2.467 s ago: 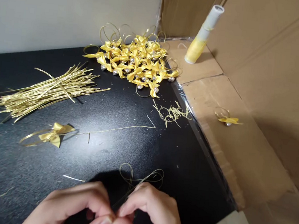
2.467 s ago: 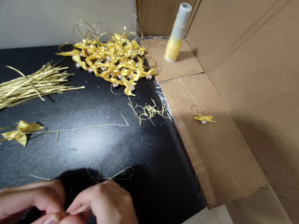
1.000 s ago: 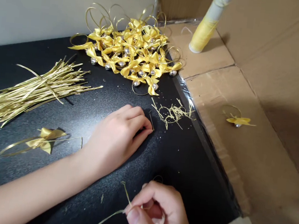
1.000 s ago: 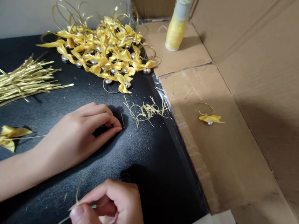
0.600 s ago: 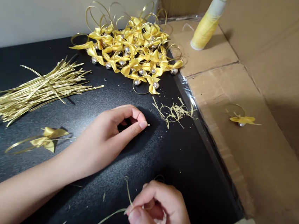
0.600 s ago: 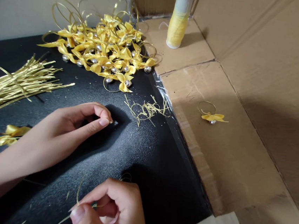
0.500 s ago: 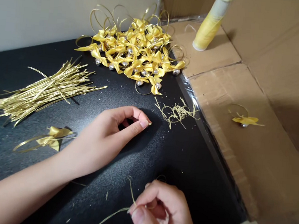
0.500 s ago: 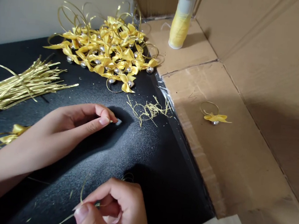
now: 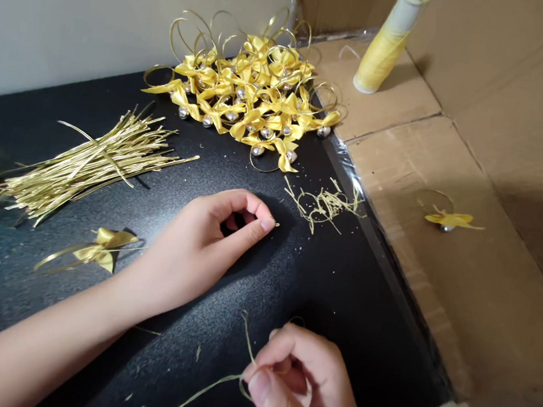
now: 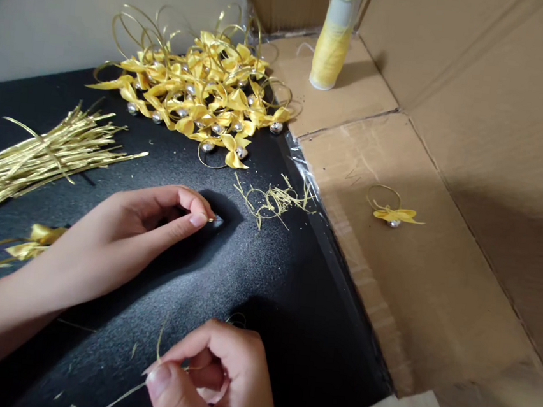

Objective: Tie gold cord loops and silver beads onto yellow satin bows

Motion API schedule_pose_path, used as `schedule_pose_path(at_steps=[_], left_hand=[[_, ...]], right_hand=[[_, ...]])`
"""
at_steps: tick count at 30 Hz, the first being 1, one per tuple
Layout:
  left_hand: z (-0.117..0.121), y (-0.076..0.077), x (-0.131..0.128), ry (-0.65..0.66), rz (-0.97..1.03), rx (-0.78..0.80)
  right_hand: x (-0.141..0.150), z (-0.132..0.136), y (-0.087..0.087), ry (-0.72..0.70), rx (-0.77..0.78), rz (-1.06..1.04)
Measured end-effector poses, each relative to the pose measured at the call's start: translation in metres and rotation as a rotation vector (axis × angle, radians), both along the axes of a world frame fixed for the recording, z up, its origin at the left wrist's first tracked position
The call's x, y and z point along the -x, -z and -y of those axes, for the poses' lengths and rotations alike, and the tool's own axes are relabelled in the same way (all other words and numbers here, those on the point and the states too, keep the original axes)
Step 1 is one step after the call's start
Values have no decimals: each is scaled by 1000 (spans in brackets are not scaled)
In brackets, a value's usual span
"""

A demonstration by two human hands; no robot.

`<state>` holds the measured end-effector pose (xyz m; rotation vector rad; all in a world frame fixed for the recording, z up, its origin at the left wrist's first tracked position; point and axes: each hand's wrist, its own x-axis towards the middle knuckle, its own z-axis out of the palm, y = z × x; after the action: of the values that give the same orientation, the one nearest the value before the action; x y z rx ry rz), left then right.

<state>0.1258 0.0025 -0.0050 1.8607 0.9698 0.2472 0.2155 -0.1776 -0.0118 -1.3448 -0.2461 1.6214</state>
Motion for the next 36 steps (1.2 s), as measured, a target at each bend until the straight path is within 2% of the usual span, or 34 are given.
schedule_pose_path(at_steps=[5,9,11,14,16,19,23,25,30,33,36], left_hand=[[1,8,0,94,-66,-320],[1,-1,12,113,-5,-421],[8,-11,24,153,47,-441],[27,-24,46,344,98,-380],[43,-28,60,430,55,-368],[60,-29,74,450,-1,-424],[70,-38,85,455,11,-468],[73,-46,91,440,8,-487],[88,-75,106,257,38,-571],[102,-88,110,310,40,-614],[112,-95,110,378,32,-661]], right_hand=[[-3,-4,-4,-36,-15,8],[-5,-5,-4,-36,-33,51],[-6,-5,-3,-80,-63,92],[-6,-5,0,-176,-152,133],[-5,-6,0,-242,-215,154],[-2,-8,0,-336,-266,188],[1,-10,-4,-407,-313,225],[0,-10,-10,-434,-344,268],[-4,-8,-37,-485,-458,405],[-4,-4,-55,-543,-530,483],[0,-1,-69,-603,-570,518]])
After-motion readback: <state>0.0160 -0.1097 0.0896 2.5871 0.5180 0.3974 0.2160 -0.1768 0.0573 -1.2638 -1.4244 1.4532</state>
